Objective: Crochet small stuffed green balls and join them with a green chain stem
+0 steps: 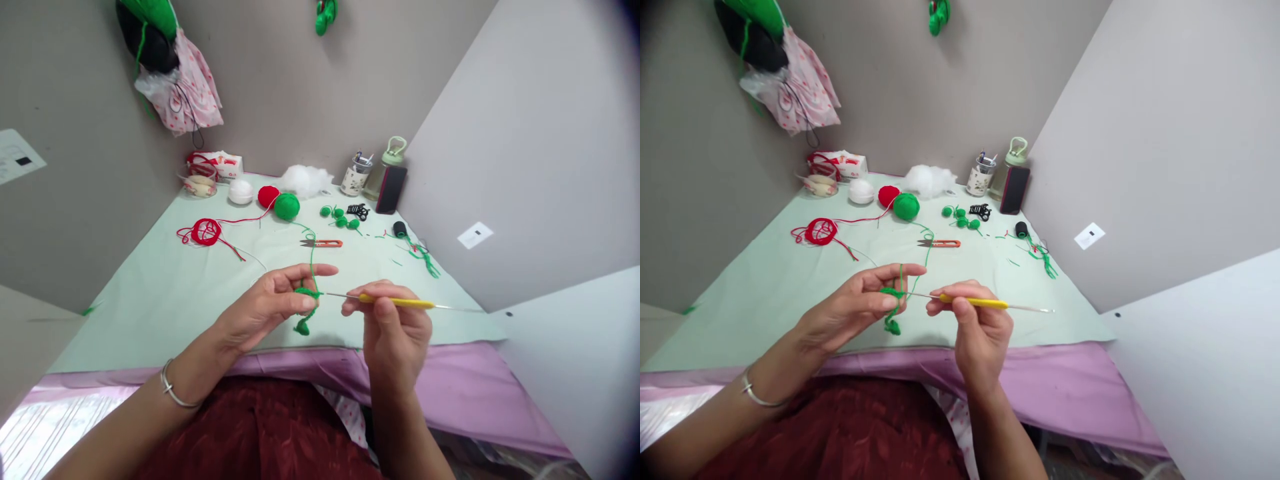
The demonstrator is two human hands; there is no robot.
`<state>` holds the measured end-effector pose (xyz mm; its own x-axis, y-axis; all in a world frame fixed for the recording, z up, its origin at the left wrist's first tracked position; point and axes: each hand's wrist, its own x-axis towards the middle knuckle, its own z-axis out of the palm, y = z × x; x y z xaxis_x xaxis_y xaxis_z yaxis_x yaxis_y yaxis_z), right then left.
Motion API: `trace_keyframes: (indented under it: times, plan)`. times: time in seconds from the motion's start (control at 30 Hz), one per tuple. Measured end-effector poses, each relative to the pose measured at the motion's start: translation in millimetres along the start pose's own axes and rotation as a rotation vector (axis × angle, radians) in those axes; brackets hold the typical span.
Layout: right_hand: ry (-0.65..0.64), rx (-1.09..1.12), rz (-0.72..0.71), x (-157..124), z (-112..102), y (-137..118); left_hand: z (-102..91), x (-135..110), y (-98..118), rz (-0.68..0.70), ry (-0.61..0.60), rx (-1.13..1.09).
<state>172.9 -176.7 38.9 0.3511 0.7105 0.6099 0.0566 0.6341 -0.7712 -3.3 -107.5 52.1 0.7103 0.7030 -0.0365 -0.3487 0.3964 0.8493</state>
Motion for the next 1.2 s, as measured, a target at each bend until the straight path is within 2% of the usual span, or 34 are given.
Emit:
trace_keyframes:
  times: [0.13, 0.23, 0.4, 0.6, 0.87, 1.07, 1.2]
  plan:
    - [-0.035, 0.094, 0.085, 4.0, -0.2, 2.3, 2.7, -0.5, -2.9, 0.019, 0.007, 0.019]
    - [-0.107, 0.051, 0.138, 0.4, 4.0, 6.0, 10.0, -0.1, -8.1, 0.065, 0.033, 0.057]
    - [-0.114, -0.105, 0.019, -6.5, 7.9, 8.2, 14.9, -0.6, -13.0, 0.117, 0.087, 0.087]
    - [-0.115, -0.174, -0.023, -4.9, 8.9, 4.9, 15.2, 2.1, -13.7, 0.175, 0.150, 0.063]
    - [-0.126, -0.125, -0.035, -5.7, 11.0, 6.4, 15.6, 3.0, -16.1, 0.166, 0.212, 0.043]
    - [-0.067, -0.098, -0.077, -6.2, 10.0, 9.6, 17.9, 5.0, -16.9, 0.140, 0.193, -0.006]
    - [-0.050, -0.097, -0.049, -6.8, 10.9, 9.7, 18.5, 4.4, -17.8, 0.107, 0.185, -0.049]
